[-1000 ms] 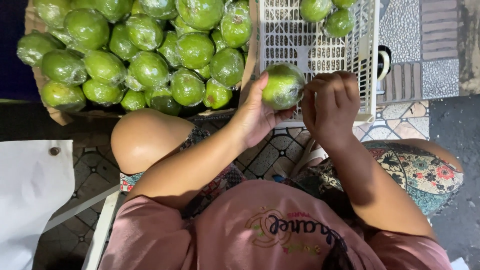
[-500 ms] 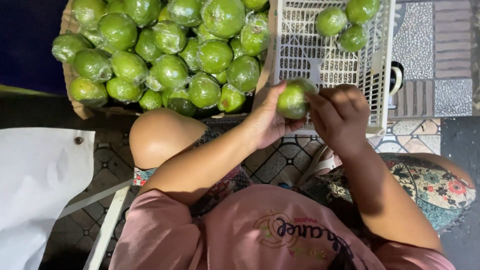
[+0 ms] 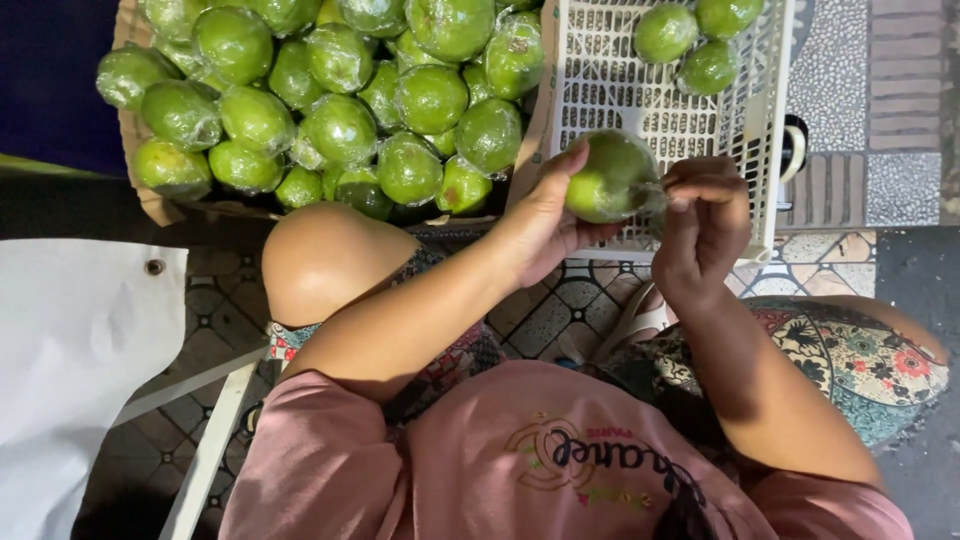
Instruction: A person sitting on the floor sorts individually plastic-wrapped green fruits from a large cardboard box into a plastic crate.
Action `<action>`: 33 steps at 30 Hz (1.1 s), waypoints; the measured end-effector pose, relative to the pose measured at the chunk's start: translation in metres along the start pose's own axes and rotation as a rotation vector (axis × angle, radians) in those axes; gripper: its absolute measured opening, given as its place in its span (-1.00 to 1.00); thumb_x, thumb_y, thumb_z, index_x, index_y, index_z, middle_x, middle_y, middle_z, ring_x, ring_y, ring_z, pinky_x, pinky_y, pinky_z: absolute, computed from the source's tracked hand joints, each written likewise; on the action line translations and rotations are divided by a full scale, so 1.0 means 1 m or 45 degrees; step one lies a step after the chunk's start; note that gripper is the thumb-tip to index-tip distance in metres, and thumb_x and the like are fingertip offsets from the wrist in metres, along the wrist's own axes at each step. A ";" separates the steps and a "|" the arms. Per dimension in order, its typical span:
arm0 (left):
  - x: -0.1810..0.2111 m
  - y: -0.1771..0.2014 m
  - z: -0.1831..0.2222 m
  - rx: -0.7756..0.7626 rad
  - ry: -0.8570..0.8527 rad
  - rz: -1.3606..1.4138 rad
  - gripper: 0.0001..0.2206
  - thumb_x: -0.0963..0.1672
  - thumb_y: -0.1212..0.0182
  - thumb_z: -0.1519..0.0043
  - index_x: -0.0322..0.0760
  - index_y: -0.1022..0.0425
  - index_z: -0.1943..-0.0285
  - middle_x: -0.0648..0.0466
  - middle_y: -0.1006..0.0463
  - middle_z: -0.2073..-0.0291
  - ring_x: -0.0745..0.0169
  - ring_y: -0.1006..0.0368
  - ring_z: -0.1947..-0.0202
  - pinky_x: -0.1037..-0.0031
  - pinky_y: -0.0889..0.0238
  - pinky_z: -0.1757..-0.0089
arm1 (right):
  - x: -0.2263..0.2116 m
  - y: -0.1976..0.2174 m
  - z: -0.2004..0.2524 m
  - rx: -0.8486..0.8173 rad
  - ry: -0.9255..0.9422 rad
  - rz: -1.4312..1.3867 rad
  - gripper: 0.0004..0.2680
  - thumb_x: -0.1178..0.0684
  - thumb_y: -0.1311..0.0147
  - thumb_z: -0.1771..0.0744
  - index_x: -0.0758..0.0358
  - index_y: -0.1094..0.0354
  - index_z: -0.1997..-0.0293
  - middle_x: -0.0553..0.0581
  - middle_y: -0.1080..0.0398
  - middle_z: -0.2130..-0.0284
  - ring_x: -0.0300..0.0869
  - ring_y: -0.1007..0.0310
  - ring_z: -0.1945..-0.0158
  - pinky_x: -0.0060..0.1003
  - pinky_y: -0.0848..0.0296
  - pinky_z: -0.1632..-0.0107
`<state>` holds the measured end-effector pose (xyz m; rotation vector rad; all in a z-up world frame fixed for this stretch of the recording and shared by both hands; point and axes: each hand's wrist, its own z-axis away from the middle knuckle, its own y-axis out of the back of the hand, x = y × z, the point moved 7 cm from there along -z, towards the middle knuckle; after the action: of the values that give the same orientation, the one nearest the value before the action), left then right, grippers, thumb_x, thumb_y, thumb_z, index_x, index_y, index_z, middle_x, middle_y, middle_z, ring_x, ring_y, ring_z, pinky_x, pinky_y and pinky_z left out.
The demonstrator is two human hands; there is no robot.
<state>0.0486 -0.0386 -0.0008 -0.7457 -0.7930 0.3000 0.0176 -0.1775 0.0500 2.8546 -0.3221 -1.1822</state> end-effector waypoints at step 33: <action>0.017 0.017 0.012 0.254 -0.261 -0.008 -0.25 0.10 -0.26 -0.16 -0.27 0.09 -0.37 -0.24 -0.34 -0.05 -0.15 -0.48 0.04 0.16 -0.48 0.07 | -0.017 -0.019 -0.010 -0.447 0.270 0.729 -0.84 0.03 -0.22 -0.38 0.20 -0.33 0.30 0.16 -0.26 0.20 0.13 -0.25 0.09 0.03 -0.23 0.00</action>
<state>0.0522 -0.0120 0.0020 -0.5301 -0.9429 0.4483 0.0161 -0.1563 0.0670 2.3182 -0.7666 -0.7323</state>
